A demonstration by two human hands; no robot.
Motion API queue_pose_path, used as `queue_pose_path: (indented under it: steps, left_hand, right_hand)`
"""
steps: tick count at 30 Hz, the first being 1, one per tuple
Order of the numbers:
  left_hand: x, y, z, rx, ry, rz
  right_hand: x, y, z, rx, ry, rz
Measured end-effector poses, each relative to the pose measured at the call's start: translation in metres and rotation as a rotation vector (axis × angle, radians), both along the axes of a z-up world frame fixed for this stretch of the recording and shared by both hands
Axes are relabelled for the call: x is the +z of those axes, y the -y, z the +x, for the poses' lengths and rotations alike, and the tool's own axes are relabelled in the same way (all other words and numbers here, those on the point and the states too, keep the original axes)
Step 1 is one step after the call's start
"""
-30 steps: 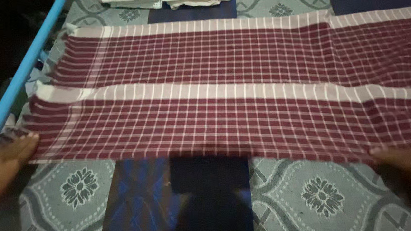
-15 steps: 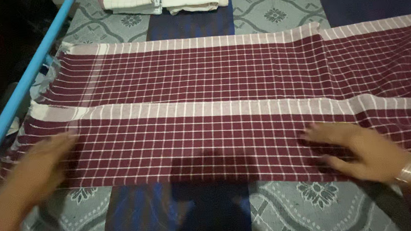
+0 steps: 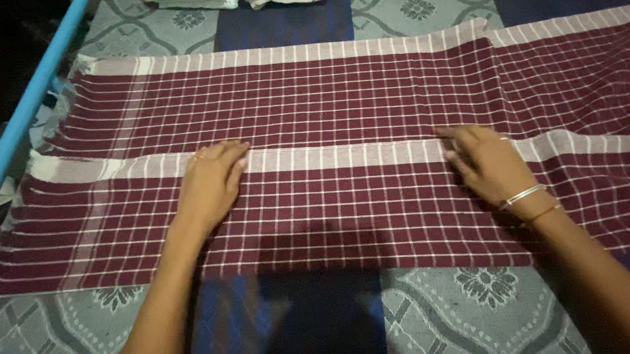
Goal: The person folds a small white cloth and places it on a stack, then unfolds and folds a large maroon checkered sheet on a bed. The person smooths and aligns the sheet multiple times before folding it into a compact rectangle.
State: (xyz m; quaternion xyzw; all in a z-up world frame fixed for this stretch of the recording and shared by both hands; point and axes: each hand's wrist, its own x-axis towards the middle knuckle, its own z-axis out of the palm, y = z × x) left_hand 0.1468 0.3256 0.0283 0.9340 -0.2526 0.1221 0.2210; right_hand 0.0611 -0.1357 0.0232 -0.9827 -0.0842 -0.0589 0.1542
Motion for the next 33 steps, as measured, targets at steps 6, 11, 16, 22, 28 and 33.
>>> queue_pose_path:
  steps: [6,11,16,22,28,33]
  left_hand:
    - [-0.004,-0.018,0.012,0.043,0.096,-0.063]
    - [-0.01,-0.021,0.014,0.082,0.104,-0.042]
    - [-0.011,-0.022,0.013,0.106,0.115,-0.022]
    - [-0.007,-0.019,0.011,0.141,0.161,-0.013]
    - [-0.012,0.042,-0.021,-0.136,0.103,-0.06]
    - [-0.011,0.091,-0.062,-0.349,-0.051,0.1]
  right_hand:
    - [-0.022,0.095,-0.019,-0.282,0.067,-0.199]
    - [-0.056,0.195,-0.01,-0.393,0.004,-0.174]
    - [-0.063,0.226,0.029,-0.301,0.047,-0.281]
    - [-0.017,0.149,0.011,-0.282,0.227,-0.41]
    - [-0.003,0.023,-0.006,0.13,0.23,0.08]
    - [-0.018,-0.029,-0.041,0.104,0.04,-0.151]
